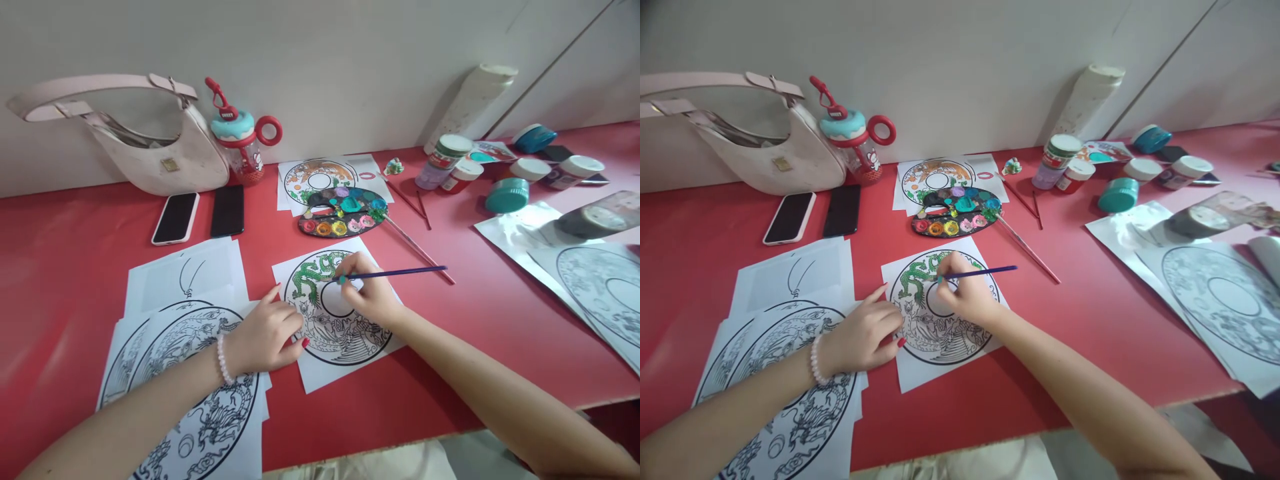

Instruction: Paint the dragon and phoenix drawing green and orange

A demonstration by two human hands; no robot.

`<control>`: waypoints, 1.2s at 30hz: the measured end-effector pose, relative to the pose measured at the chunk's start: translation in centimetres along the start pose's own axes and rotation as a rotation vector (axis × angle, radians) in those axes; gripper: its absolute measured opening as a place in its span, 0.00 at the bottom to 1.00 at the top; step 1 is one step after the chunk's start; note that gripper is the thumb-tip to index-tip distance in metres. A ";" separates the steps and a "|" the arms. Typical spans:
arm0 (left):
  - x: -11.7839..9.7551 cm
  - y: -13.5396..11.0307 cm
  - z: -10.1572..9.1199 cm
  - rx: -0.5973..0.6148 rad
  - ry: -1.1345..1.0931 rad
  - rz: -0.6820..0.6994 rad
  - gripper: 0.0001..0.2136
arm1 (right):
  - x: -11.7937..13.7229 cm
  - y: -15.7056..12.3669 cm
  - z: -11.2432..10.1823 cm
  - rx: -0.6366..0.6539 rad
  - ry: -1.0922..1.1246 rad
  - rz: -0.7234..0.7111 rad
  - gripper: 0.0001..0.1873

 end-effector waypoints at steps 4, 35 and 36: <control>-0.1 0.0 0.0 -0.015 0.012 -0.011 0.12 | -1.3 1.1 -2.1 -0.445 0.066 0.081 0.07; 0.8 -0.4 0.2 -0.034 -0.036 -0.040 0.10 | -6.4 2.1 -5.6 -0.548 -0.264 0.245 0.11; 0.8 -0.4 0.2 -0.031 -0.043 -0.042 0.10 | -6.3 2.1 -5.5 -0.527 -0.269 0.247 0.10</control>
Point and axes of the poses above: each hand's wrist, its own y-axis towards the middle knuckle, its own z-axis out of the palm, x = y × z, the point moved 1 cm from there along y, towards the middle knuckle, and after that the axes turned 6 degrees about -x, right-handed, at the moved point
